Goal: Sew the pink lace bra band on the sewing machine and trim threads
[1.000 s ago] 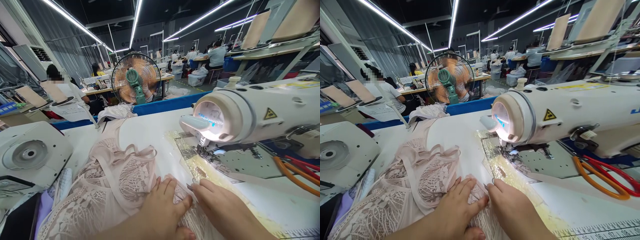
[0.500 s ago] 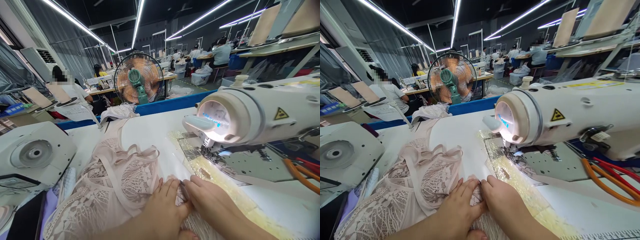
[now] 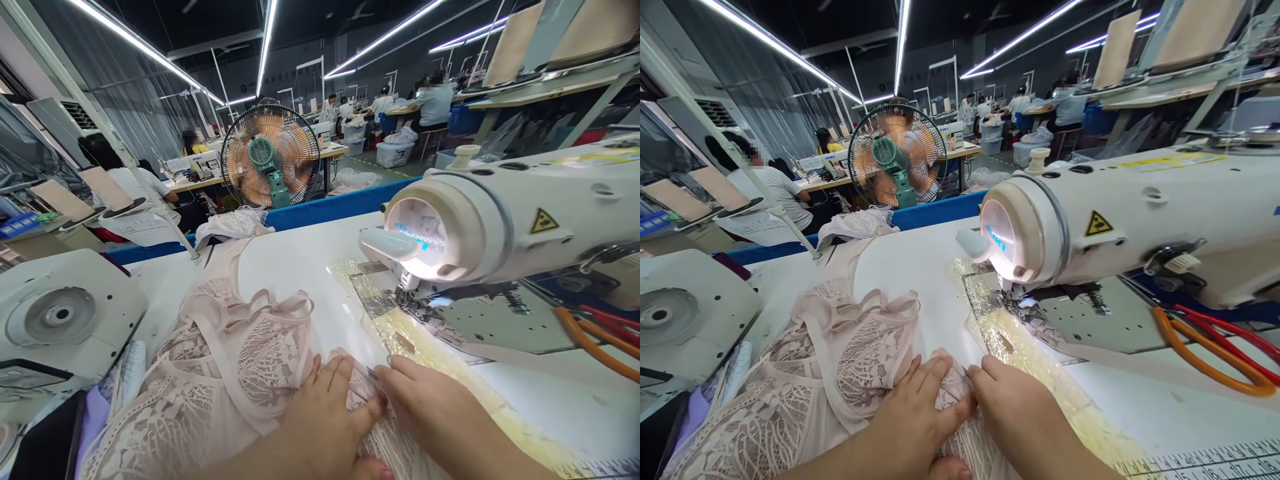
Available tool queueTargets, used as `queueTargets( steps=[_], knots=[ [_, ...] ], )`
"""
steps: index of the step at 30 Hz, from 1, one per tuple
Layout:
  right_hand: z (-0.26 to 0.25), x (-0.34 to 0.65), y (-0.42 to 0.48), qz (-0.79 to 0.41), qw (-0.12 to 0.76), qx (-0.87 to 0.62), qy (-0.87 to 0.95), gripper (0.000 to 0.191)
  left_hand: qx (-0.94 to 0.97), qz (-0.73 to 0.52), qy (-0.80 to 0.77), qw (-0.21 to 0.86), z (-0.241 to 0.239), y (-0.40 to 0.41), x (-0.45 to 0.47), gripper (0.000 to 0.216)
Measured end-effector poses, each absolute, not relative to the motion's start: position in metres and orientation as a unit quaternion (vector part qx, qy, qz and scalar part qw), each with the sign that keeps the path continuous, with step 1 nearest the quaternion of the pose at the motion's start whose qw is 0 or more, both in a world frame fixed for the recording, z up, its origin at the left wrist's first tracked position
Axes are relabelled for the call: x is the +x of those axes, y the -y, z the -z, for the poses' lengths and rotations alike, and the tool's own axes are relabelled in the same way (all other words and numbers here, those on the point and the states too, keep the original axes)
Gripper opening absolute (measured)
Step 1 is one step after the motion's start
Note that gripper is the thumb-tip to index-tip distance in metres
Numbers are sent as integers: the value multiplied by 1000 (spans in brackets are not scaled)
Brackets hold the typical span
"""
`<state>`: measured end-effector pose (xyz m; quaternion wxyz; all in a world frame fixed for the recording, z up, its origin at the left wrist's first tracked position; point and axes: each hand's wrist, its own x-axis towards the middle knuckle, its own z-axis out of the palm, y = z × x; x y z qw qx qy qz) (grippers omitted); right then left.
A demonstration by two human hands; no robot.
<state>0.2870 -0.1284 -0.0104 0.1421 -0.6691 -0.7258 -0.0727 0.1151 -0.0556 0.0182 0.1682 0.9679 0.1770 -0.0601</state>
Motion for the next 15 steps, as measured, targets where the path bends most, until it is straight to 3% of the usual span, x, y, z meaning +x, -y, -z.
queueTargets(
  steps=[10,15],
  knots=[
    [-1,298,154,-16,150,-683,714,21,966,65,-185,166,-21,57,116,69],
    [1,302,187,-83,267,-686,671,23,968,75,-189,148,-28,57,115,68]
  ],
)
